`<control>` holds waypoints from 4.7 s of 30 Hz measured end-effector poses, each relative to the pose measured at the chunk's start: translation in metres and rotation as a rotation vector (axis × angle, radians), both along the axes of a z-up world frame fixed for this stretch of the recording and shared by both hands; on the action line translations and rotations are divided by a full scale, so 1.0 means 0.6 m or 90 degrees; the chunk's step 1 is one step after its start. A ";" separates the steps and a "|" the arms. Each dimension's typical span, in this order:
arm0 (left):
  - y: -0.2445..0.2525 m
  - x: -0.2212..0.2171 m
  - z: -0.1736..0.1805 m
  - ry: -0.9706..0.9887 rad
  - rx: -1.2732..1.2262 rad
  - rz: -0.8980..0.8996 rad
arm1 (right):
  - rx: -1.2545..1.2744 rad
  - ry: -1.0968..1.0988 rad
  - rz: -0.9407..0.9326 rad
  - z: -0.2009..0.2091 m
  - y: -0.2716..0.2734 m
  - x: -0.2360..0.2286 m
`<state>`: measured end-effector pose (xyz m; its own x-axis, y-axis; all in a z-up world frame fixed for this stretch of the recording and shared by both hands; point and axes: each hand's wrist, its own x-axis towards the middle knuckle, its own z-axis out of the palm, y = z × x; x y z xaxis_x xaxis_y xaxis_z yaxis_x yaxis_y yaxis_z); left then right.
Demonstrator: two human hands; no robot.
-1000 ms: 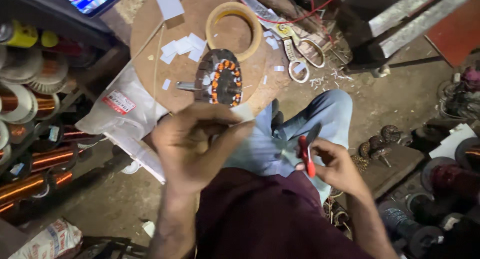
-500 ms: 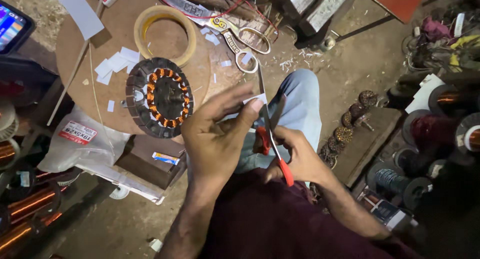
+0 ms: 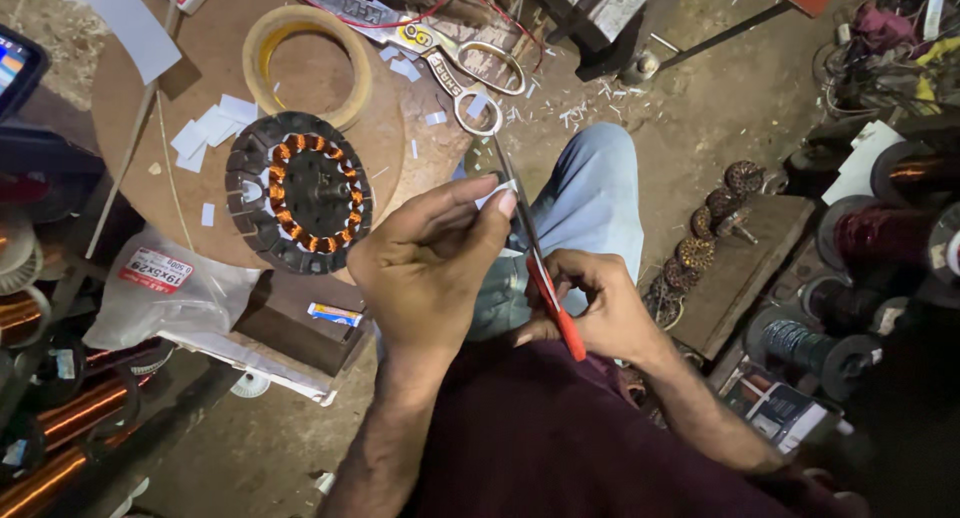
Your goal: The person inserts small white insulating paper pieces into the slots of a motor stator. They use scissors to cut the paper to size and a screwdriver to push the pieces into place. The task involves repetitive cutting and insertion of insulation material.
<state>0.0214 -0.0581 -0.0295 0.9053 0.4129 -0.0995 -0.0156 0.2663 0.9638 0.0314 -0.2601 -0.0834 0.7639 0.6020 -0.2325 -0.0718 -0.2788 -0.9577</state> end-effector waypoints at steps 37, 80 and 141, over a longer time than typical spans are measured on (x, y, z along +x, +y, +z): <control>0.026 -0.010 -0.019 -0.044 -0.127 -0.098 | 0.119 0.151 0.150 0.010 -0.030 -0.002; 0.048 -0.053 0.034 -0.061 0.005 -0.079 | -0.237 -0.130 0.317 -0.076 0.015 -0.021; 0.228 -0.136 -0.062 -0.121 0.062 0.121 | -0.050 -0.346 0.102 0.134 0.293 0.085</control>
<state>-0.0600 0.0787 -0.0668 0.8093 0.5765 0.1125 -0.2387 0.1478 0.9598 0.0822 -0.0842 -0.0031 0.6865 0.7173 0.1193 0.4743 -0.3174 -0.8211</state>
